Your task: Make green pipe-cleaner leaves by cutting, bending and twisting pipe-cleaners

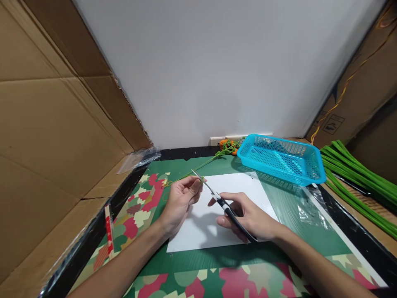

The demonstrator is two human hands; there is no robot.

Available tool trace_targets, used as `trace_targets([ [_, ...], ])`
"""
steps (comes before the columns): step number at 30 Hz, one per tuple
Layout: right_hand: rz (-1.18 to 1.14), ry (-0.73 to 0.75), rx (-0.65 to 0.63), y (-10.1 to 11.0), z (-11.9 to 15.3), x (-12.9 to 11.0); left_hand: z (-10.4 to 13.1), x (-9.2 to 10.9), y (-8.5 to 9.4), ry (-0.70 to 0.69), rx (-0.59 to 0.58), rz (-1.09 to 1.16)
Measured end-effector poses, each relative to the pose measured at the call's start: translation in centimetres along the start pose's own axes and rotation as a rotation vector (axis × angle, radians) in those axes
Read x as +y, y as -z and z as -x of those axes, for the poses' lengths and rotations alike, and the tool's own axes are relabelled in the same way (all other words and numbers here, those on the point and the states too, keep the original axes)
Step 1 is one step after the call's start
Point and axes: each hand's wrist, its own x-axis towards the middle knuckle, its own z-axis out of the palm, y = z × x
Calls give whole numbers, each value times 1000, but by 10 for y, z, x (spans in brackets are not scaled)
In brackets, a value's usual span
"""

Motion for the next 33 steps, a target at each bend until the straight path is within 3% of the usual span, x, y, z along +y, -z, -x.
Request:
trace_targets([
  [5,382,159,112,14,8,-10,3,0,0,97,-107,139],
  [9,642,212,194,24,12,-8,8,0,-2,101,-115,182],
  [16,891,446,380,30,10,9,12,2,1,156,-195,221],
  [22,975,550,470,31,16,8,11,-1,3,212,-207,303],
  [24,990,542,549,32,16,6,11,0,2,226,-215,332],
  [27,1053,409,634,35,13,7,12,3,1,259,-239,340],
  [30,1095,293,654,40,9,10,14,5,-1,303,-248,288],
  [33,1094,269,682,46,8,12,15,5,-3,325,-259,226],
])
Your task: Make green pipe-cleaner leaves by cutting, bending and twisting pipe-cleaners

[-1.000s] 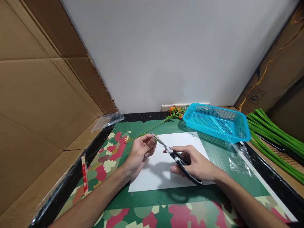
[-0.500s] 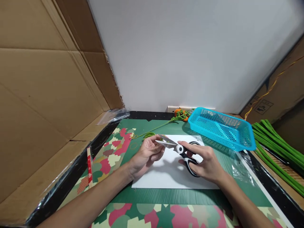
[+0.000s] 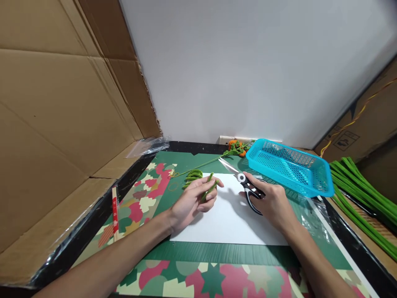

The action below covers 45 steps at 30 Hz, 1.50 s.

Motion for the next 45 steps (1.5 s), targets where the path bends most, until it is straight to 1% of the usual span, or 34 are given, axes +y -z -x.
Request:
trace_targets([
  [2,18,-20,-13,1,-1,4,0,-1,-1,8,0,-45],
  [6,111,-63,-120,3,-2,8,-1,-2,-2,18,5,-114],
  [9,104,-33,-179,4,-2,6,-1,-4,-2,31,-23,-135],
  [12,67,13,-185,5,-3,4,-1,-5,-3,40,-40,-175],
  [17,140,10,-176,3,-3,8,0,-8,-7,33,-8,-259],
  [19,147,11,-162,1,-3,10,1,-9,-9,40,-23,-252],
  [21,128,21,-123,0,-3,10,2,-11,-10,47,-30,-228],
  [27,13,74,91,2,-3,3,1,-11,-7,0,6,-208],
  [30,23,79,113,5,-2,4,-2,-8,-3,-16,20,-229],
  [32,55,54,74,4,-3,7,-2,-6,-2,-19,10,-252],
  [37,142,-17,-86,2,-4,15,1,-3,-2,2,-41,-243],
  [40,140,-3,-169,2,-3,15,1,-5,-1,40,-63,-237],
  [43,144,19,-249,0,-1,14,-2,-10,4,108,-122,-292],
  [45,163,11,-275,-1,0,14,-4,-13,7,153,-167,-318],
])
